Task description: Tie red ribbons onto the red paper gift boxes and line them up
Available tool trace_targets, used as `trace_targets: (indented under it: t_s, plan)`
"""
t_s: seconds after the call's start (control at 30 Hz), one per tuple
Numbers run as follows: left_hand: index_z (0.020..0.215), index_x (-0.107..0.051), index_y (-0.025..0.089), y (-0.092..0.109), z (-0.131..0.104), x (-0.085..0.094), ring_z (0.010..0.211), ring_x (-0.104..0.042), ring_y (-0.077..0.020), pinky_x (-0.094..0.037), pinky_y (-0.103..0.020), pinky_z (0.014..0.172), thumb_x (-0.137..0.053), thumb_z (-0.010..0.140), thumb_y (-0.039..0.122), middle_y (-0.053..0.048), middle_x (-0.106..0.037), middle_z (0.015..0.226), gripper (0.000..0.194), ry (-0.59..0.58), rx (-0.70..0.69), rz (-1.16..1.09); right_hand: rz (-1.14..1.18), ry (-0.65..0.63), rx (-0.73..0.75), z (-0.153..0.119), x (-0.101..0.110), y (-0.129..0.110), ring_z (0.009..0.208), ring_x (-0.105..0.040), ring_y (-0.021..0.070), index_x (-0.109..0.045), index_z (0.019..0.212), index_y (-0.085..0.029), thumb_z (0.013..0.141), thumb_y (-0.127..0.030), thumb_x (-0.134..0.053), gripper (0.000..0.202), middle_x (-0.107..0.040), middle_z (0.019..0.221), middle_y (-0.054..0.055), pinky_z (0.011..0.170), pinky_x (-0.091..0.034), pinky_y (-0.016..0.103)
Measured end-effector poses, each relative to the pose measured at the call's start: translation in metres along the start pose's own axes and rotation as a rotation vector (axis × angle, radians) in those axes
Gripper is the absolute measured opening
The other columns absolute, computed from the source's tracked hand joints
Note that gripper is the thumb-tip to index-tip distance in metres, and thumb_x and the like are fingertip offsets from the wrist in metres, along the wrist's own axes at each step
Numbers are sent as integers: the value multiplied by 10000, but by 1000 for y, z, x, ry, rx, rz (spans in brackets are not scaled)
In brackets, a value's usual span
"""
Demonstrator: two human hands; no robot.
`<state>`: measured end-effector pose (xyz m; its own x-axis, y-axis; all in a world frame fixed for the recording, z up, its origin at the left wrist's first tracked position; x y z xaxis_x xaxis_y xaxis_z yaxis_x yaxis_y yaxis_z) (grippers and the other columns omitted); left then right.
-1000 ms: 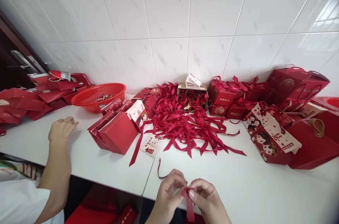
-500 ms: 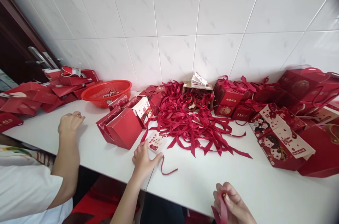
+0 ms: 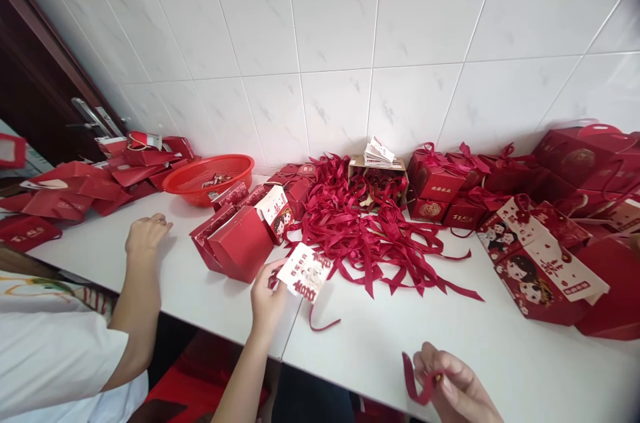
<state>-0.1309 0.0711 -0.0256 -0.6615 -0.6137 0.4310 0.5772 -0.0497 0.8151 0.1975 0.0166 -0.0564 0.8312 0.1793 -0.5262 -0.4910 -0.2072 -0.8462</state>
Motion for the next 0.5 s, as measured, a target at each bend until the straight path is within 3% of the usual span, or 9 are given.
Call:
trace_targets:
  t_s: [0.17,0.27,0.37,0.5]
  plan:
    - [733,-725,232,65,-41,10,746,-638,-182,-529,-264,630,-658,764,229,-29,-628,789,74,-166,-234,-184,-356,5,99,5,-34,-18,911,-572,225,-719,679,-248,719,-450,-775,214,-586,1039,76,828,-494,356]
    - [779,-773,290,96,-59,11,657,-626,-149,-513,-245,575,-645,754,93,-14,-615,737,237,-303,-423,-260,-574,-66,168,12,-53,-20,1039,-572,254,-725,713,-245,777,-409,-726,176,-569,1178,90,915,-471,355]
    - [867,-780,331,106,-66,16,628,-609,-127,-489,-228,541,-620,749,-6,-14,-613,771,391,-371,-536,-313,-700,-123,188,17,-58,-18,1024,-582,250,-715,759,-245,820,-372,-682,144,-576,1083,91,836,-510,320]
    - [885,-783,344,93,-66,19,700,-630,-136,-505,-229,579,-626,748,-38,-26,-633,866,436,-408,-534,-295,-687,-183,205,13,-62,-18,932,-606,223,-708,751,-235,826,-360,-679,149,-563,1063,84,778,-515,305]
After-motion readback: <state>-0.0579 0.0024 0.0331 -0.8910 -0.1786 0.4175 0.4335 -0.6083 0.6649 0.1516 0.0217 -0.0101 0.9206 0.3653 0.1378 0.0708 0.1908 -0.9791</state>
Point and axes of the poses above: each hand's wrist, its own z-axis towards the middle knuckle, its own x-axis out of the back of the hand, y = z × x, the point moved 3 cm from there along z, towards the middle knuckle
